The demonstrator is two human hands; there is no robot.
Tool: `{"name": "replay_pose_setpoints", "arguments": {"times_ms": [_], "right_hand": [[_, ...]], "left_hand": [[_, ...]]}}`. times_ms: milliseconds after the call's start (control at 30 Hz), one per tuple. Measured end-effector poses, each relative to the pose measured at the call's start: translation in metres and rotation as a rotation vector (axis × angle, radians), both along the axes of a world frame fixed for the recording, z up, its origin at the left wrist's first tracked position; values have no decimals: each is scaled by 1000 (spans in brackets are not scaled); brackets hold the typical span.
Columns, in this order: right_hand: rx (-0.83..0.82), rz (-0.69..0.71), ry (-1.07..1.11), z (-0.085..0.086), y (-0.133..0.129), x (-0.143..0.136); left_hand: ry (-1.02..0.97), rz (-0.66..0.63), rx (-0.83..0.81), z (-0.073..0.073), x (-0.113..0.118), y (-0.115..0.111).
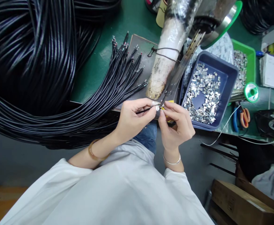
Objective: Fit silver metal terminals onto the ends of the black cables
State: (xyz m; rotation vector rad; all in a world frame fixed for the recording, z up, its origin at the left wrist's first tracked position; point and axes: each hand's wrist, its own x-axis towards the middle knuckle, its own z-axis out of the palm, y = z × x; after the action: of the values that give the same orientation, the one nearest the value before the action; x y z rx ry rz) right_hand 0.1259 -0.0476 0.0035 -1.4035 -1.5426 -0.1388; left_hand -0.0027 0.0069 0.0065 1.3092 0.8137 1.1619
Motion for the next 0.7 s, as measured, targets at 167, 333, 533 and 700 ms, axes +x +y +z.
{"name": "replay_pose_setpoints", "arguments": {"times_ms": [167,333,533,700], "right_hand": [[1,34,-11,-2,-1,0],[-2,35,-27,-6,-3,2],[-90,63,60,3,-5,5],[-186,130,317,8,-6,6]], "left_hand": [[25,8,21,-2,-3,-2],[86,3,-11,-3,-5,-5],[166,-58,91,-3,-8,-8],[260,-21,272,-4,-17,-11]]}}
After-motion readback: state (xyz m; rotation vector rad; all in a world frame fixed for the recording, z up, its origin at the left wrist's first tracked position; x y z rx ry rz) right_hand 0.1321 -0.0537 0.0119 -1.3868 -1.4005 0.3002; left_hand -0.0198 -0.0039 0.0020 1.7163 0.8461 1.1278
